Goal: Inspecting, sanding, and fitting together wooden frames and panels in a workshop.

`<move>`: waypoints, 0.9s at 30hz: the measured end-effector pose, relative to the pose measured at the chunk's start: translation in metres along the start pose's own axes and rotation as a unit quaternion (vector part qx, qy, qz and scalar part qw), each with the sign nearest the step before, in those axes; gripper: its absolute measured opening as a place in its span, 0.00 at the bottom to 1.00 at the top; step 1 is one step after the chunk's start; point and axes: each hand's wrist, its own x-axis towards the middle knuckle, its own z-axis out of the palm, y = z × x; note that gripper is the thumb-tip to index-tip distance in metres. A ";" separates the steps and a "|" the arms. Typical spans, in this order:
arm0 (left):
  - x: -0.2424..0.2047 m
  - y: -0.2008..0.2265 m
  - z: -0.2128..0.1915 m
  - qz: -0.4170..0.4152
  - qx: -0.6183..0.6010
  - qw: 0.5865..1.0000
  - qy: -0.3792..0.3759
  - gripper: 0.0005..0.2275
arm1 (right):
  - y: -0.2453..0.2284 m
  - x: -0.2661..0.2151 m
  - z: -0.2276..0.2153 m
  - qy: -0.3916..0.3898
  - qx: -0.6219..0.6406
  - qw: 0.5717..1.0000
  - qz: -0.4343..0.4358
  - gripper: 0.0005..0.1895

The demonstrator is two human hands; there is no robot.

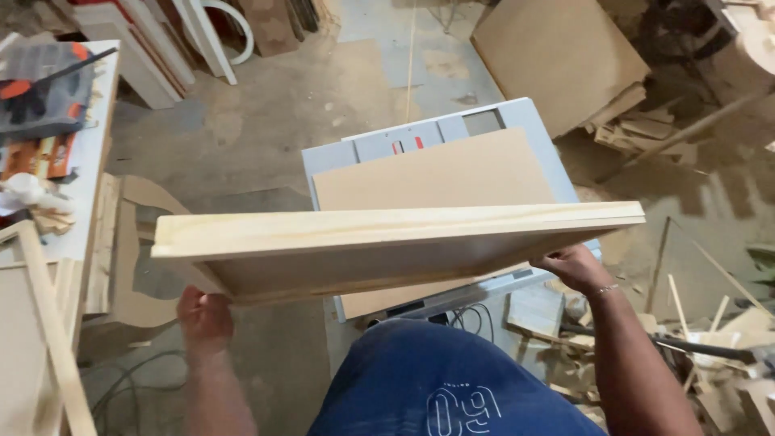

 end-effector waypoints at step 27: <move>0.123 0.256 0.072 0.561 0.370 0.634 -0.382 0.11 | -0.055 -0.024 -0.070 0.300 -0.082 0.805 -0.505 0.13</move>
